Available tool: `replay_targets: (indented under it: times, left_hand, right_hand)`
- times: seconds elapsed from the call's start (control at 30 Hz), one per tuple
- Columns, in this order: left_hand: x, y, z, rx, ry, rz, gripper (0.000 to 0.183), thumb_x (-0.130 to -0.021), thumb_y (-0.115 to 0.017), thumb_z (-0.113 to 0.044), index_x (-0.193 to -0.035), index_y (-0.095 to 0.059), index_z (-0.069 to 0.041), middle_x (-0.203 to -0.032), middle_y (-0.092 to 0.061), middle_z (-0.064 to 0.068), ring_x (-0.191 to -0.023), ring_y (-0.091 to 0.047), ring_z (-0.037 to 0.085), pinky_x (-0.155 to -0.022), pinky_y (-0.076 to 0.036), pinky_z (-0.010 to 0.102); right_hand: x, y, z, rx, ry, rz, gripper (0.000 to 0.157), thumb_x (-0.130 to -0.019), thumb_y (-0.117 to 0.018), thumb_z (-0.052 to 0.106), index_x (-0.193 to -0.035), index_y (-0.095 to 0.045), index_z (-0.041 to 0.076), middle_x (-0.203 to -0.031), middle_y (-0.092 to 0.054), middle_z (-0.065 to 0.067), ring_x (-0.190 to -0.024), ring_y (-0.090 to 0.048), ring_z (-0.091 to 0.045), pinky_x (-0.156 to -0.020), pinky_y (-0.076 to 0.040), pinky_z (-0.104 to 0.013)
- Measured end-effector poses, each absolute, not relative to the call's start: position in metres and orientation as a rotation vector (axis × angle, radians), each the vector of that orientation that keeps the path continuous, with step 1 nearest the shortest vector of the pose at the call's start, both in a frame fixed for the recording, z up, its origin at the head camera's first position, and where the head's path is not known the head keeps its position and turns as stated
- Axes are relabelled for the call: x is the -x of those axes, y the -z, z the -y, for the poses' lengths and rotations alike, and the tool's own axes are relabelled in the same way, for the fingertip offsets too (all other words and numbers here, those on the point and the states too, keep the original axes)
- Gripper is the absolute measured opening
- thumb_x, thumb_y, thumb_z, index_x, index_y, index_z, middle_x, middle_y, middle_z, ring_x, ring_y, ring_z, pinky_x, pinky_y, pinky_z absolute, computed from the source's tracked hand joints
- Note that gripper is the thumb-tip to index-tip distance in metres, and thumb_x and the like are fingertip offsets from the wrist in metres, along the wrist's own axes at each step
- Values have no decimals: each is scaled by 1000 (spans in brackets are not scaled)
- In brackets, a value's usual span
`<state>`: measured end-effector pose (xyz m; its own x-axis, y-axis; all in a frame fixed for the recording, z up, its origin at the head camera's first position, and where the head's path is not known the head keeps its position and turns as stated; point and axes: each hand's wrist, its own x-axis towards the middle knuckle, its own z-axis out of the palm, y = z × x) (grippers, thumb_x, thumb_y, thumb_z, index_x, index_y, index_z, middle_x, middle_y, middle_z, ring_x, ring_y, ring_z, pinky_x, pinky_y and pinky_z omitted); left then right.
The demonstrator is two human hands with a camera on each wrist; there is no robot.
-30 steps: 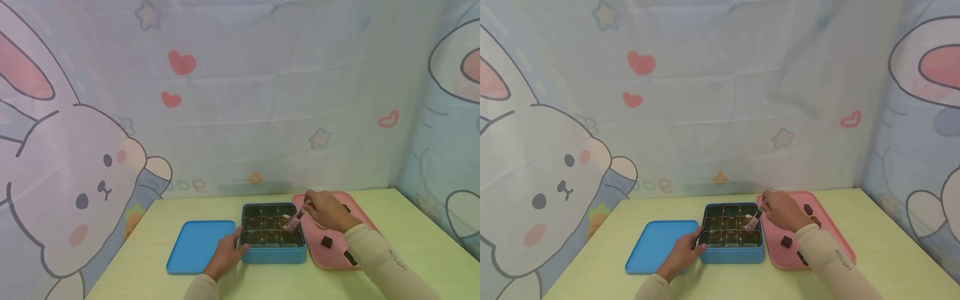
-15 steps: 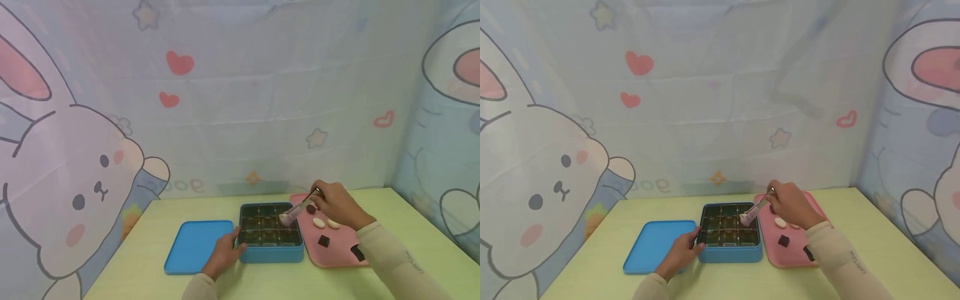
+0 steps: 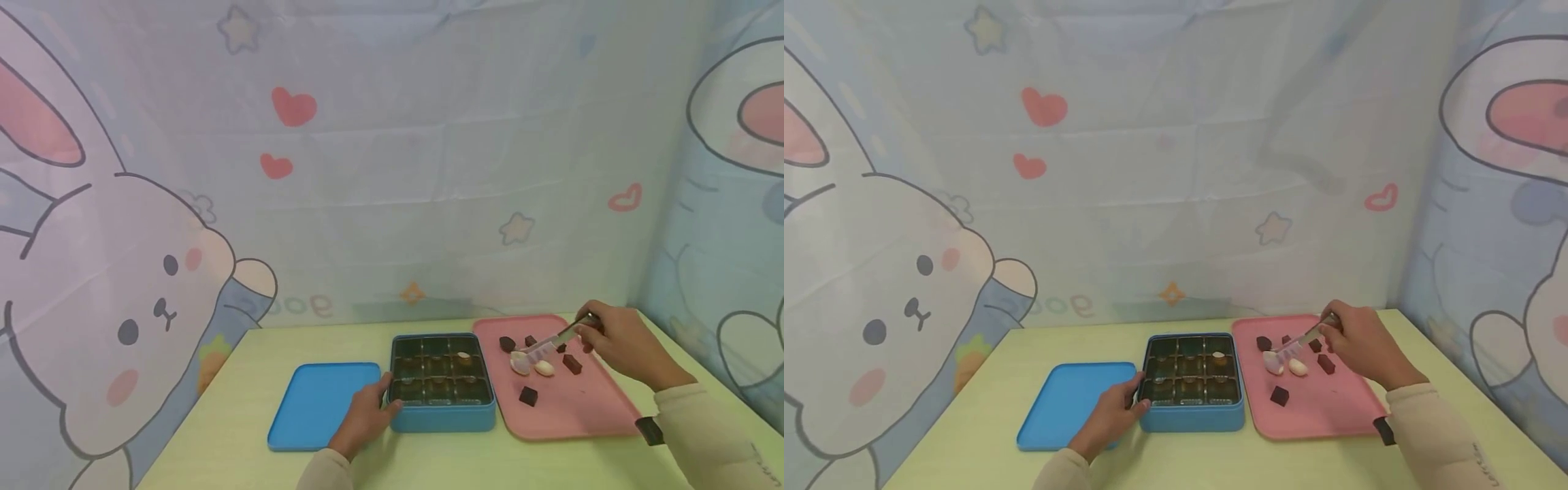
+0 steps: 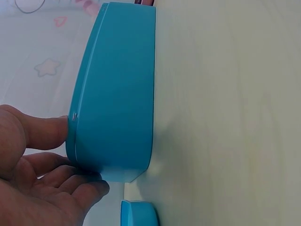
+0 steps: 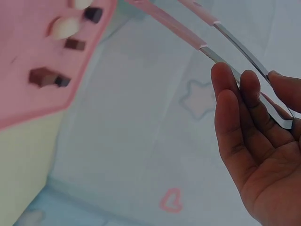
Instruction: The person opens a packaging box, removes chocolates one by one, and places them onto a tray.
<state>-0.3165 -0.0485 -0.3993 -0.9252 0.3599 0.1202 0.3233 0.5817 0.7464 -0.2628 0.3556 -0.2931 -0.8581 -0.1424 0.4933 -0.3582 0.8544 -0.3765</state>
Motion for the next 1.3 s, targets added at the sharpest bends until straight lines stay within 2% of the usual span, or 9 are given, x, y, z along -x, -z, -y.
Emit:
replay_targets:
  times: [0.2,0.47,0.83,1.1,1.3]
  left_hand:
    - [315,396,49,-617,-1277,-2762,63,-99,-63,-16,-151,-37,7,-149,-46,34,-140,-41,52,-109,-40,65]
    - [313,397,47,-613,-1291,-2755,63,-98,-64,-15,-150,-38,8,-150,-45,33,-141,-40,52,-111,-38,65]
    - [315,396,48,-597,-1280,-2743,63,-99,-63,-17,-152,-37,6,-151,-44,32,-142,-39,52,-110,-38,66]
    - [315,397,48,-596,-1276,-2756,63,-99,-63,-16,-151,-38,7,-150,-45,32,-141,-40,52,-110,-38,66]
    - [314,398,47,-592,-1297,-2742,63,-99,-63,-16,-151,-37,7,-151,-44,32,-142,-39,52,-111,-38,66]
  right_hand:
    - [252,312,-382,-305,-650,2612,5,-97,-60,3,-96,-64,0,-66,-63,4,-57,-51,3,-50,-39,-22]
    - [248,333,-394,-267,-587,2633,4,-96,-62,3,-93,-64,1,-62,-60,7,-54,-45,4,-51,-35,-21]
    - [249,331,-399,-303,-566,2616,4,-95,-62,2,-93,-63,-1,-63,-59,6,-53,-41,4,-50,-35,-21]
    - [249,331,-396,-256,-632,2637,5,-96,-59,2,-95,-63,-1,-64,-61,3,-54,-47,2,-50,-37,-22]
    - [251,332,-394,-241,-637,2662,5,-96,-60,4,-97,-63,-1,-65,-62,2,-55,-46,1,-51,-36,-22]
